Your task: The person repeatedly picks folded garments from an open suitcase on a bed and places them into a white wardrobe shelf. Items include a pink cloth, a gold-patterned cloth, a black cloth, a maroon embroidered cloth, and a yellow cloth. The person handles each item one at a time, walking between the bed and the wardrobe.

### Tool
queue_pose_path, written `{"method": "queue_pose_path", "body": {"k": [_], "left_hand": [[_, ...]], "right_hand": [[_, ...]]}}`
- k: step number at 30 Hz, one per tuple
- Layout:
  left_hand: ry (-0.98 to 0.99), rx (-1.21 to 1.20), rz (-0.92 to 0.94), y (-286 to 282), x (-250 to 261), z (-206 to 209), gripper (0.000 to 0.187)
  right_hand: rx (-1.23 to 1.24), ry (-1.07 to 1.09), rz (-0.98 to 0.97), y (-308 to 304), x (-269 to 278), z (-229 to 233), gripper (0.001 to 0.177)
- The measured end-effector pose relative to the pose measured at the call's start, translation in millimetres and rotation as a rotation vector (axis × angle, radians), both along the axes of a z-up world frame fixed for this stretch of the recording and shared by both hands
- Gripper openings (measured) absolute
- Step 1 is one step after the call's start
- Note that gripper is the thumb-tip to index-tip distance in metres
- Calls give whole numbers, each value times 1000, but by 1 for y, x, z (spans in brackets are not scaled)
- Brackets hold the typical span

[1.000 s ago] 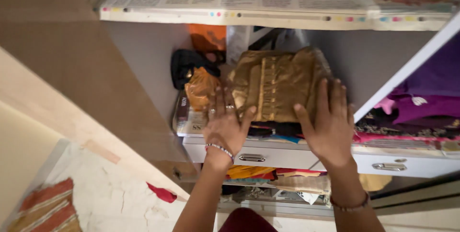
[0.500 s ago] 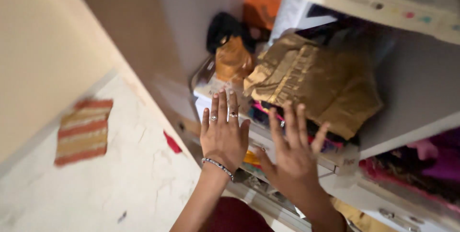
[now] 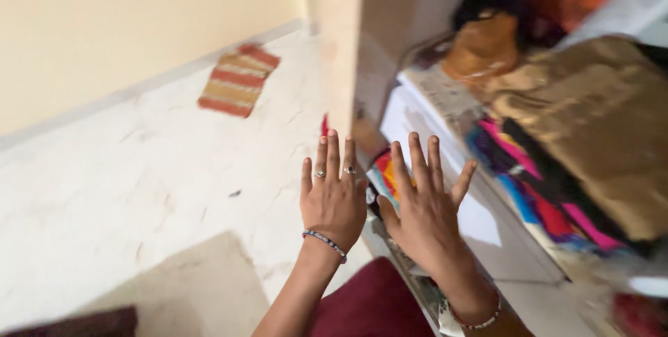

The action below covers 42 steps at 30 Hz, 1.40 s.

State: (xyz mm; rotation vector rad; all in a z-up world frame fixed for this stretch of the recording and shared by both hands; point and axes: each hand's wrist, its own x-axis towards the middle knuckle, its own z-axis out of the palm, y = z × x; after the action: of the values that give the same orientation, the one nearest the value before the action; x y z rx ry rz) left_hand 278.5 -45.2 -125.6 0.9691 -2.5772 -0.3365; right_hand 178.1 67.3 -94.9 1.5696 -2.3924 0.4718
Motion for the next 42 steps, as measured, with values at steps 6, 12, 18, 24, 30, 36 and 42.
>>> {"method": "queue_pose_path", "body": {"k": [6, 12, 18, 24, 30, 36, 42], "left_hand": [[-13, 16, 224, -2, 75, -17, 74], [-37, 15, 494, 20, 172, -23, 70], [-76, 36, 746, 63, 263, -17, 69], [-86, 107, 995, 114, 339, -18, 69], [-123, 123, 1270, 171, 413, -28, 65], [-97, 122, 1515, 211, 464, -34, 63], [-190, 159, 1733, 225, 506, -36, 64]], "right_hand": [[52, -5, 235, -34, 49, -15, 85], [77, -22, 514, -53, 130, -27, 84], [158, -36, 749, -51, 213, -34, 85], [169, -45, 985, -37, 291, -48, 87], [194, -54, 1249, -20, 379, -62, 85], [254, -45, 1511, -7, 459, -67, 83], [265, -13, 1736, -16, 532, -68, 82]]}}
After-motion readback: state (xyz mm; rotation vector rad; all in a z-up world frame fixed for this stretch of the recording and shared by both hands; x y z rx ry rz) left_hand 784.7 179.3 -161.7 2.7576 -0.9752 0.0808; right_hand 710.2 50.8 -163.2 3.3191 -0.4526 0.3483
